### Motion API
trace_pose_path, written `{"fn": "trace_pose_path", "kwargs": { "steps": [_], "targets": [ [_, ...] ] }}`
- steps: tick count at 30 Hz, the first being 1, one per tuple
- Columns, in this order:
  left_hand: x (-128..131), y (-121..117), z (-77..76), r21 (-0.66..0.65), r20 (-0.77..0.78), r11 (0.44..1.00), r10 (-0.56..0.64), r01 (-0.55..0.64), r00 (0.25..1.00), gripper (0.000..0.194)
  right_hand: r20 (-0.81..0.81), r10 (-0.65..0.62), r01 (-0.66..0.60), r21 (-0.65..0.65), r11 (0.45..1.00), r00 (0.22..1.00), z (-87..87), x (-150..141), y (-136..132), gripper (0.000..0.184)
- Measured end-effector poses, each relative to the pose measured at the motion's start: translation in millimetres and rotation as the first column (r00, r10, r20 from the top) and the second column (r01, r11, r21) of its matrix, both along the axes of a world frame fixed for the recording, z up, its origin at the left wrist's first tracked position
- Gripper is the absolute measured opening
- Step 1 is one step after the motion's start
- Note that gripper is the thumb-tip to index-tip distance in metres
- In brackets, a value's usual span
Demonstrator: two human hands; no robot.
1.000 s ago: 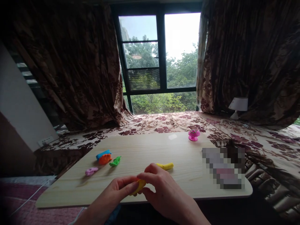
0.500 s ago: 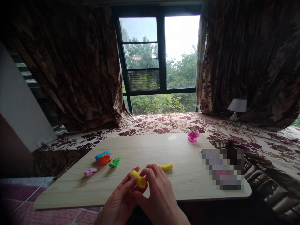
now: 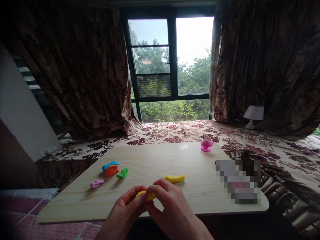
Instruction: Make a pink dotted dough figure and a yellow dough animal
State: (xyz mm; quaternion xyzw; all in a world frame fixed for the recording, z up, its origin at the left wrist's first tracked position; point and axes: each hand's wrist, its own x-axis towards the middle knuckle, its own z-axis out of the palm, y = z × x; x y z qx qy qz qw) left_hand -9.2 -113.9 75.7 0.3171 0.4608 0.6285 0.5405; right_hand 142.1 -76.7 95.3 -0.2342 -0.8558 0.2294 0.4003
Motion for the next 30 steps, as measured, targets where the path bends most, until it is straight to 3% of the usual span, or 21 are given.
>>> {"fn": "trace_pose_path", "kwargs": {
  "steps": [3, 6, 9, 11, 13, 15, 17, 18, 20, 22, 25, 28, 30],
  "targets": [
    [3.2, -1.5, 0.7, 0.007, -0.004, 1.0, 0.018, -0.018, 1.0, 0.034, -0.018, -0.025, 0.026, 0.023, 0.999, 1.0, -2.9, -2.3, -0.6, 0.017],
    [5.0, -2.9, 2.3, 0.025, -0.101, 0.999, 0.05, -0.047, 0.994, 0.033, -0.078, -0.026, 0.025, -0.013, 1.0, 0.997, -4.5, -4.7, -1.8, 0.015],
    [9.6, -4.6, 6.9, 0.087, -0.207, 0.991, 0.118, -0.102, 0.971, 0.026, -0.225, -0.028, -0.003, -0.139, 0.99, 0.974, -6.1, -7.0, -2.7, 0.011],
    [15.1, -6.5, 11.7, 0.177, -0.297, 0.969, 0.221, -0.174, 0.929, 0.019, -0.336, -0.05, -0.058, -0.304, 0.951, 0.94, -8.5, -7.2, -2.4, 0.007],
    [21.3, -9.2, 17.0, 0.297, -0.395, 0.924, 0.348, -0.24, 0.85, 0.013, -0.437, -0.074, -0.186, -0.522, 0.833, 0.896, -12.3, -6.2, -1.3, 0.009],
    [26.7, -12.0, 21.9, 0.401, -0.435, 0.878, 0.435, -0.263, 0.788, 0.014, -0.535, -0.081, -0.37, -0.678, 0.635, 0.841, -17.3, -5.1, -0.2, 0.013],
    [30.5, -14.4, 24.9, 0.449, -0.401, 0.851, 0.464, -0.272, 0.79, 0.017, -0.634, -0.086, -0.541, -0.715, 0.443, 0.768, -22.8, -5.7, 0.3, 0.015],
    [31.7, -15.3, 25.4, 0.451, -0.375, 0.847, 0.466, -0.282, 0.801, 0.018, -0.678, -0.099, -0.604, -0.703, 0.376, 0.728, -25.5, -7.1, 0.3, 0.014],
    [32.7, -16.9, 24.0, 0.428, -0.336, 0.853, 0.457, -0.299, 0.824, 0.019, -0.738, -0.145, -0.68, -0.667, 0.304, 0.659, -30.6, -11.2, 1.0, 0.014],
    [30.5, -18.5, 20.1, 0.397, -0.316, 0.866, 0.439, -0.303, 0.841, 0.02, -0.747, -0.179, -0.69, -0.661, 0.294, 0.64, -35.1, -14.1, 4.9, 0.014],
    [15.5, -17.6, 11.7, 0.393, -0.322, 0.86, 0.46, -0.325, 0.827, 0.018, -0.691, -0.318, -0.587, -0.721, 0.369, 0.648, -42.5, -8.2, 20.8, 0.02],
    [-15.9, -1.5, 2.0, 0.44, -0.396, 0.807, 0.567, -0.393, 0.722, 0.02, -0.649, -0.503, -0.465, -0.76, 0.454, 0.571, -50.6, 7.9, 41.1, 0.028],
    [-40.4, 20.7, -6.0, 0.438, -0.549, 0.84, 0.532, -0.32, 0.645, 0.032, -0.637, -0.511, -0.423, -0.769, 0.48, 0.577, -53.9, 16.0, 48.1, 0.036]
  ]
}}
